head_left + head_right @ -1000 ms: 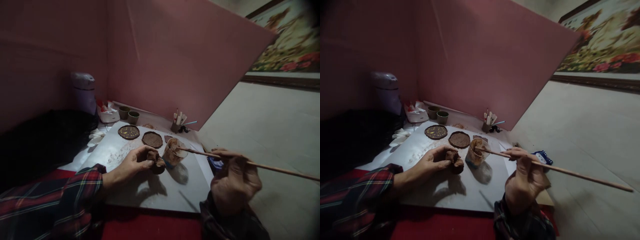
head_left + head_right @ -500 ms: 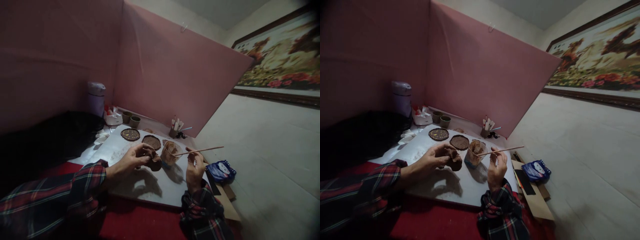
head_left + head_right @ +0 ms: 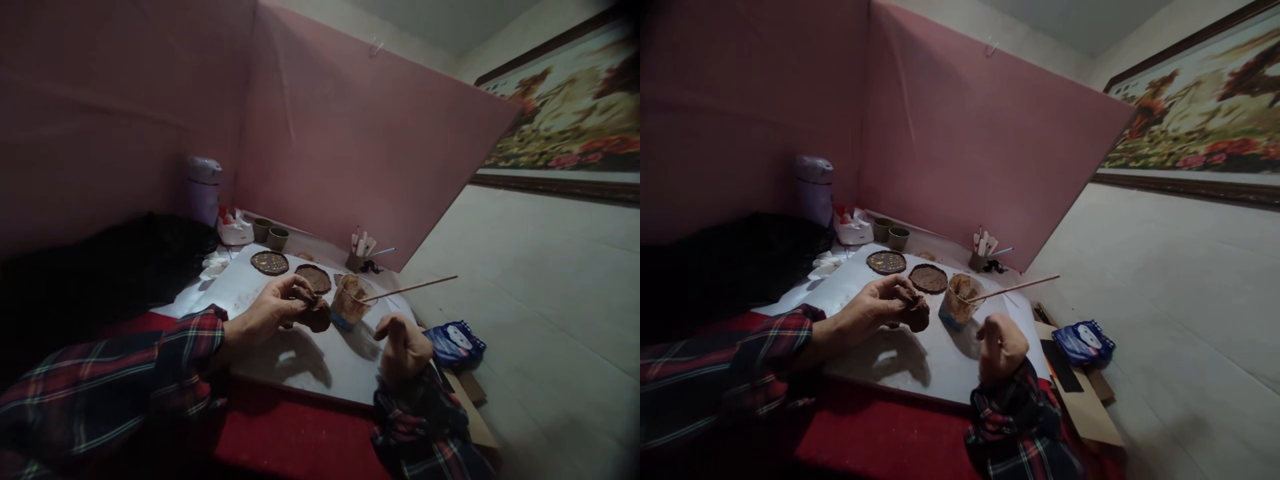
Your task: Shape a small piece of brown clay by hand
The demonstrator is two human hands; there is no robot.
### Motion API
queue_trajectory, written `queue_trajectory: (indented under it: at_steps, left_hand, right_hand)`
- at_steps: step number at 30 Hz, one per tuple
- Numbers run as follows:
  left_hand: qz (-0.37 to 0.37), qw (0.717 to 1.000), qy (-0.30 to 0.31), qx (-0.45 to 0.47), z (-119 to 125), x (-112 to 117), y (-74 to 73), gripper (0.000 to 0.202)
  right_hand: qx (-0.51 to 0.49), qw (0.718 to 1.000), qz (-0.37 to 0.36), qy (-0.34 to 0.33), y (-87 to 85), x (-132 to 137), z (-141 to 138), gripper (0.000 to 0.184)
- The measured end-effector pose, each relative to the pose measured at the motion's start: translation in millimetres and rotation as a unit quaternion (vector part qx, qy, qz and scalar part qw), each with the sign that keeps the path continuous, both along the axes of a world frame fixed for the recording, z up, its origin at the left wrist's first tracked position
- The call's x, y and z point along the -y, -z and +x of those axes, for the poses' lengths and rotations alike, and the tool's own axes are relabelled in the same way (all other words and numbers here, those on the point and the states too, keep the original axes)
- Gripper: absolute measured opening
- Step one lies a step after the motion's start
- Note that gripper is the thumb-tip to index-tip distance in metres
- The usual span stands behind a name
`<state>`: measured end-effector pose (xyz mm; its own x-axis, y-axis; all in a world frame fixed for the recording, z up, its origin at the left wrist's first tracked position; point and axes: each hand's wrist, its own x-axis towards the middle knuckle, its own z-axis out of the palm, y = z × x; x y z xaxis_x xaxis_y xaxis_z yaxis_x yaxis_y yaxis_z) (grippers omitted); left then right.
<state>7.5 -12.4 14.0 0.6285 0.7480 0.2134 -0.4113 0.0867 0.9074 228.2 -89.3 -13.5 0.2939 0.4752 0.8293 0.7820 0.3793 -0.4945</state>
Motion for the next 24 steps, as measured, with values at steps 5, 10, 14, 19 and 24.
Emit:
queue_trajectory:
  at_steps: [5, 10, 14, 19, 24]
  left_hand:
    - [0.005, 1.0, 0.009, 0.007, 2.3, -3.7, 5.7, 0.024]
    - [0.017, 1.0, 0.005, 0.009, 3.1, -4.4, 6.8, 0.024]
    - [0.024, 1.0, -0.003, 0.001, 2.4, -5.5, 6.8, 0.022]
    - [0.031, 0.999, 0.008, -0.012, 4.3, -5.5, 5.7, 0.031]
    - [0.064, 0.997, 0.013, -0.041, 4.9, -3.5, 1.7, 0.031]
  right_hand:
    - [0.055, 0.993, -0.037, -0.097, -1.0, 1.2, -38.3, 0.024]
    - [0.066, 0.982, -0.079, -0.156, -11.4, -5.6, -57.7, 0.016]
    - [0.055, 0.972, -0.096, -0.208, -15.1, -11.9, -56.7, 0.007]
    - [0.012, 0.968, -0.088, -0.233, -4.2, -19.9, -51.2, 0.007]
    - [-0.017, 0.959, -0.108, -0.262, -0.1, -19.8, -44.5, 0.008]
